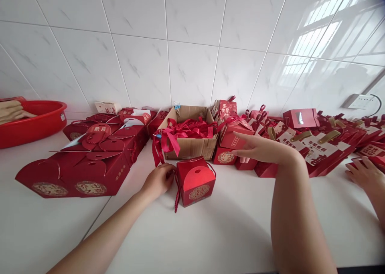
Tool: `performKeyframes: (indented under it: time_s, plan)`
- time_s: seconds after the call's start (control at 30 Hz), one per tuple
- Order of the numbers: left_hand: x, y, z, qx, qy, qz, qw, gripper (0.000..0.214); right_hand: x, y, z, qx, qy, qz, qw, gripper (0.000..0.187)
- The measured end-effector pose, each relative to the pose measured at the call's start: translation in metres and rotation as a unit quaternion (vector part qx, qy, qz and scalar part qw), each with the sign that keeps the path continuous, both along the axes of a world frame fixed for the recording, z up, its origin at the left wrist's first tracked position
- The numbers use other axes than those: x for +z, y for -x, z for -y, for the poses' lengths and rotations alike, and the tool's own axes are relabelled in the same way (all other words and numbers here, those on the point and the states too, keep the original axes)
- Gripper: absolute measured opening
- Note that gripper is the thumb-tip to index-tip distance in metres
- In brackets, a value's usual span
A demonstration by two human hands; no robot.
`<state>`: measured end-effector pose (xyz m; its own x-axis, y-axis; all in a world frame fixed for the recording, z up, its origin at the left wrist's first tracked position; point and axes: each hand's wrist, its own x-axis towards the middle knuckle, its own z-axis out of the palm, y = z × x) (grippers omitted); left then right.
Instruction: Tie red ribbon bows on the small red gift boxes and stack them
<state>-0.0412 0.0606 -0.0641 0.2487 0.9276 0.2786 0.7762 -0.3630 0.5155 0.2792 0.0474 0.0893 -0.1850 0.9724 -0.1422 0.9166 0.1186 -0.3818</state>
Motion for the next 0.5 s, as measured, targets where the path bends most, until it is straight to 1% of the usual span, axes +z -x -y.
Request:
performKeyframes:
  time_s: [0.1,0.2,0.27,0.33,0.4,0.47,0.5]
  plan:
    - [0.002,-0.001,0.003,-0.024,-0.006,-0.007,1.0,0.025,0.0,0.0,0.0,0.011,0.002,-0.001,1.0,0.087]
    - [-0.001,-0.002,0.004,-0.042,-0.013,-0.006,0.999,0.028,-0.001,0.0,0.0,0.006,-0.004,0.012,1.0,0.089]
    - [-0.004,-0.002,0.005,-0.038,-0.021,0.0,0.999,0.028,-0.002,0.0,0.0,0.002,-0.015,0.018,1.0,0.09]
    - [-0.002,-0.002,0.004,-0.007,-0.04,0.01,0.999,0.028,-0.001,0.0,0.003,0.01,-0.029,0.018,0.999,0.088]
    - [0.009,0.0,0.006,0.04,-0.102,0.032,0.993,0.027,0.002,0.001,0.01,0.045,-0.027,0.002,0.999,0.079]
    - [0.03,0.002,0.016,0.071,-0.196,0.08,0.975,0.021,0.008,0.006,0.02,0.105,-0.013,-0.03,0.994,0.067]
    - [0.043,0.002,0.026,0.076,-0.241,0.115,0.961,0.017,0.011,0.01,0.027,0.141,-0.014,-0.05,0.989,0.062]
